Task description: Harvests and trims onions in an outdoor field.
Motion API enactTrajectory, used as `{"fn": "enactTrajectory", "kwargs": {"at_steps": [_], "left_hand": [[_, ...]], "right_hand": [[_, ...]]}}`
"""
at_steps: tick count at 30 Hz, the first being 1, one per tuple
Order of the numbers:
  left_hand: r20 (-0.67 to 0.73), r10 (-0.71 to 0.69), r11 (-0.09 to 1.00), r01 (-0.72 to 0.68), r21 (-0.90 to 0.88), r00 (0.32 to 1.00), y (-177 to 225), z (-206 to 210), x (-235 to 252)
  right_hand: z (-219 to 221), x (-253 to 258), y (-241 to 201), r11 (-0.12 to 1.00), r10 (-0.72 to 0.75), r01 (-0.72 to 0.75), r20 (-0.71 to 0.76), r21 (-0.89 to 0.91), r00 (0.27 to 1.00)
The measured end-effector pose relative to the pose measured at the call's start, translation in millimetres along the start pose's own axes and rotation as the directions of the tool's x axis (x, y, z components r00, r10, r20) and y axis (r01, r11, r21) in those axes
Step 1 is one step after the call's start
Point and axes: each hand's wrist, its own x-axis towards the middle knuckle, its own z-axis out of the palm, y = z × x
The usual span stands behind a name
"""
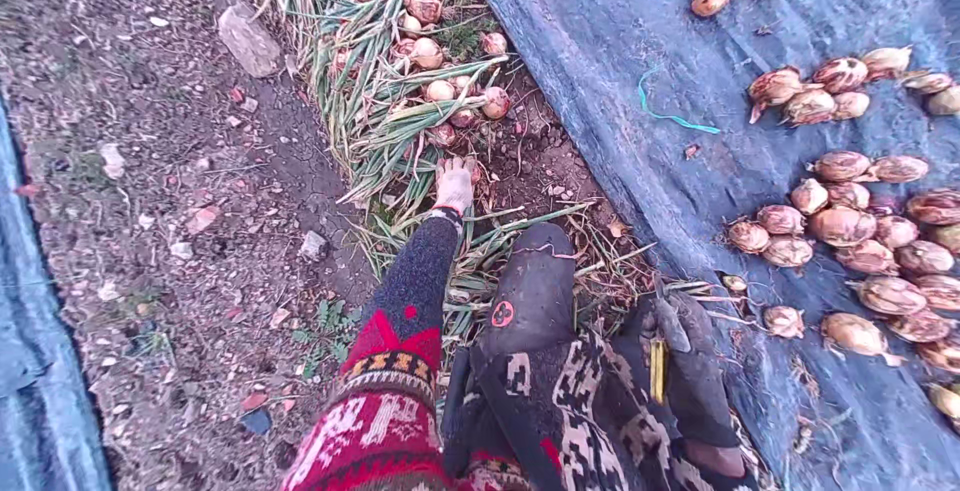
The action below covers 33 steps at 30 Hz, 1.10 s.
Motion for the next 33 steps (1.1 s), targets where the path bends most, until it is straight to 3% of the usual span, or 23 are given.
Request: {"fn": "enactTrajectory", "kwargs": {"at_steps": [4,6,8,10,13,15,16,17,19,23,26,28,30,31,32,33], "left_hand": [[0.038,-0.031,0.999,0.030,0.044,0.999,6,7,19],[0.064,-0.027,0.998,0.030,-0.047,0.998,7,-3,9],[0.097,0.024,0.967,0.001,-0.254,0.995,11,-16,-11],[0.126,0.103,0.850,-0.022,-0.526,0.987,23,-28,-50],[0.116,0.258,0.507,-0.032,-0.861,0.959,53,-51,-123],[0.166,0.393,0.321,0.034,-0.947,0.905,75,-70,-177],[0.190,0.462,0.285,0.059,-0.957,0.866,87,-81,-202],[0.215,0.529,0.284,0.067,-0.957,0.821,97,-90,-224],[0.256,0.620,0.392,-0.010,-0.920,0.742,111,-103,-261],[0.165,0.658,0.529,-0.294,-0.796,0.735,117,-108,-301],[0.005,0.632,0.536,-0.432,-0.726,0.775,120,-103,-324],[-0.012,0.526,0.566,-0.361,-0.741,0.850,125,-101,-336],[0.009,0.285,0.624,-0.179,-0.761,0.958,122,-86,-327],[0.071,0.162,0.577,-0.036,-0.816,0.984,116,-71,-315],[0.151,0.082,0.419,0.103,-0.902,0.985,107,-60,-301],[0.216,0.063,0.172,0.202,-0.964,0.974,101,-55,-288]], "right_hand": [[28,-15,7,0.984,0.101,-0.099,0.003,-0.150,0.995],[34,-14,8,0.976,0.092,-0.087,0.018,-0.199,0.996],[40,-7,8,0.970,0.053,-0.039,0.054,-0.241,0.997],[49,-2,10,0.962,0.007,0.020,0.096,-0.273,0.995],[63,5,17,0.948,-0.100,0.144,0.165,-0.284,0.981],[70,2,21,0.952,-0.176,0.219,0.205,-0.214,0.963],[71,-1,22,0.949,-0.202,0.249,0.232,-0.193,0.951],[72,-5,23,0.945,-0.235,0.282,0.254,-0.168,0.938],[73,-20,24,0.940,-0.308,0.336,0.263,-0.065,0.914],[67,-48,31,0.940,-0.340,0.329,0.206,0.088,0.918],[60,-64,41,0.937,-0.334,0.306,0.179,0.167,0.925],[52,-78,34,0.906,-0.390,0.336,0.198,0.258,0.899],[42,-103,19,0.845,-0.495,0.387,0.264,0.368,0.828],[37,-117,8,0.827,-0.528,0.406,0.291,0.387,0.797],[35,-126,-1,0.819,-0.547,0.437,0.276,0.371,0.790],[38,-125,-9,0.828,-0.543,0.471,0.223,0.304,0.810]]}}
